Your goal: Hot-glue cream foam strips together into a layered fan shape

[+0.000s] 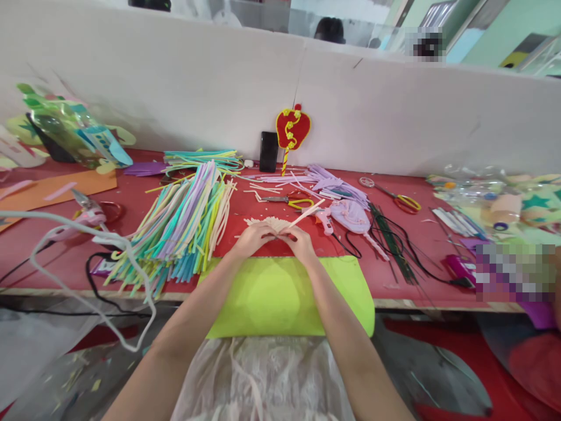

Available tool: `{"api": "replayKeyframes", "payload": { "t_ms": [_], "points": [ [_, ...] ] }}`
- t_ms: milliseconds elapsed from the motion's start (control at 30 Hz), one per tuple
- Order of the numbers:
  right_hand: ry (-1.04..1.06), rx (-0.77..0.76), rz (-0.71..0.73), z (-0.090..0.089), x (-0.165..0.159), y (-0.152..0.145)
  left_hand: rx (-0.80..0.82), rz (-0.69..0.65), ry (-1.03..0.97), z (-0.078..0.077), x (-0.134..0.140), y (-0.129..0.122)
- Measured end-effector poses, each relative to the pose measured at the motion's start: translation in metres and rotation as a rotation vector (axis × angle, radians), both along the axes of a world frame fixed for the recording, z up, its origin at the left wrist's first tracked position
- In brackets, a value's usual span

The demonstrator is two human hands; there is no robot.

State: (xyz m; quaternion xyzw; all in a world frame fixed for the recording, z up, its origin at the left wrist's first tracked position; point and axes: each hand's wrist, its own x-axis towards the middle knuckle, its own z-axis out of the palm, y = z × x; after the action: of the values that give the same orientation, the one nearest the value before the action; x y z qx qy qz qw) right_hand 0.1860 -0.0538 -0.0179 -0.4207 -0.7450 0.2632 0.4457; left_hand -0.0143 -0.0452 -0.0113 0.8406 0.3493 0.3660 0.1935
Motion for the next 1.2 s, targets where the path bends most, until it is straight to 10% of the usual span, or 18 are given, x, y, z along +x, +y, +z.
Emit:
{"api": "replayKeyframes", "payload": {
  "t_ms": [1200],
  "points": [
    [0.221,-0.32,0.08,-0.0018,0.0054,0.0053,-0.014,-0.046,-0.048,0.0055,0.0032,-0.0027]
  ]
}}
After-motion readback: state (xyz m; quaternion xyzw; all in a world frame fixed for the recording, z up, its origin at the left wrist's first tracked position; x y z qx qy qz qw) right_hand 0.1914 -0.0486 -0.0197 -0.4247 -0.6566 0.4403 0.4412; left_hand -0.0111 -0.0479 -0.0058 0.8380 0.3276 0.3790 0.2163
